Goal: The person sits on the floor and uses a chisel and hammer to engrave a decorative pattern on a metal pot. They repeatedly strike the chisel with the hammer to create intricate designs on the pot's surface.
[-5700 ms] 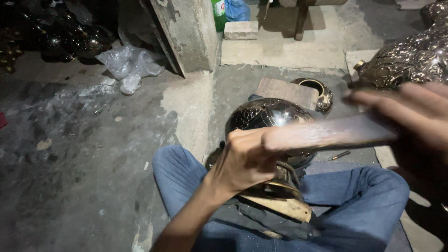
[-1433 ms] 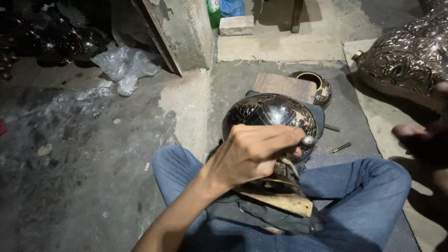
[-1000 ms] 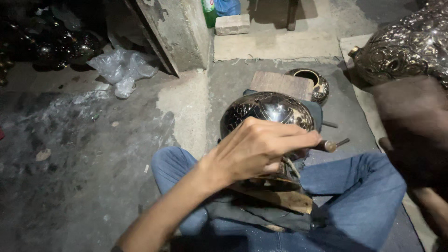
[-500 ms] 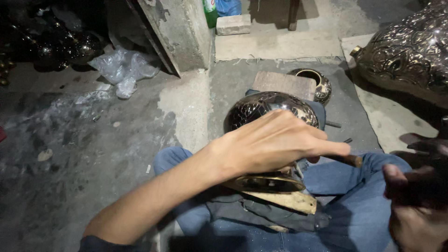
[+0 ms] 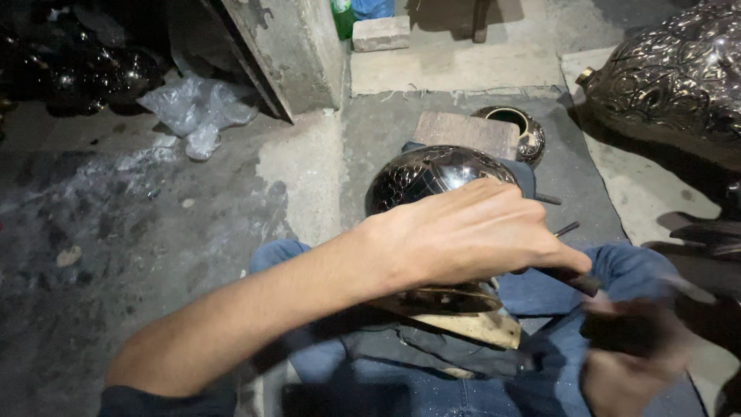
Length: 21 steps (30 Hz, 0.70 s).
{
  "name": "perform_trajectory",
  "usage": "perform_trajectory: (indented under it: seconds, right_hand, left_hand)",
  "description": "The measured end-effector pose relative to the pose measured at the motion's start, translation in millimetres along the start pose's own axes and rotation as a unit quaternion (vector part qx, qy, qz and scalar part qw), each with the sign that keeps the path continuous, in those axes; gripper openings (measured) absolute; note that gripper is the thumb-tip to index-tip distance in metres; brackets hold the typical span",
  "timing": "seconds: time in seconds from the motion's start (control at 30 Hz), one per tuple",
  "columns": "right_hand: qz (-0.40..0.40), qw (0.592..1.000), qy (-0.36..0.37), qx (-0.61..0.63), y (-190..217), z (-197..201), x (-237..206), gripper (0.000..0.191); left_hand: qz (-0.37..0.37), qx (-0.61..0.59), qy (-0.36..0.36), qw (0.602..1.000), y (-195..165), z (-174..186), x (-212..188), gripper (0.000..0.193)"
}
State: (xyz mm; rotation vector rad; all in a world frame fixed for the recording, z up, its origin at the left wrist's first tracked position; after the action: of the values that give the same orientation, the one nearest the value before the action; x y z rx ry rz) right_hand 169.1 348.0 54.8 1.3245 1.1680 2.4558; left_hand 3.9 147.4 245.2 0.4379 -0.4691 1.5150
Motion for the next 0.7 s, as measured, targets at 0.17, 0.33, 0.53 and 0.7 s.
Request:
perform_trajectory:
  seconds: [0.17, 0.33, 0.53, 0.7]
  right_hand:
    - [-0.168, 0.986, 0.008, 0.004, -4, -4, 3, 0.044]
    - [-0.241, 0.964, 0.046, 0.105, -12, -2, 23, 0.045]
    - [-0.188, 0.965, 0.176, 0.052, 1, 9, 79, 0.055]
    - [-0.036, 0.968, 0.247, 0.027, 37, 19, 138, 0.076]
  left_hand:
    - [0.060, -0.129, -0.023, 0.990, 2, 15, -7, 0.046]
    - [0.242, -0.176, -0.146, 0.943, -13, 4, -52, 0.030]
    - [0.243, -0.187, -0.225, 0.925, -15, -24, -71, 0.030]
    - [0.217, -0.143, -0.208, 0.943, -15, -16, -73, 0.029]
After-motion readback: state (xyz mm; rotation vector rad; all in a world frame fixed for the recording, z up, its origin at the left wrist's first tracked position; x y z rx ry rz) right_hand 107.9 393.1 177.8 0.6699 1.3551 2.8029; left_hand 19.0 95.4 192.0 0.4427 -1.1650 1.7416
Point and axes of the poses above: each hand's wrist, its own x-axis towards the middle knuckle, its own z-axis out of the back of the hand, y = z × x, the point moved 1 cm from there along x, towards the middle knuckle, and after that the axes turned 4 degrees about x, right-handed, at the moved point
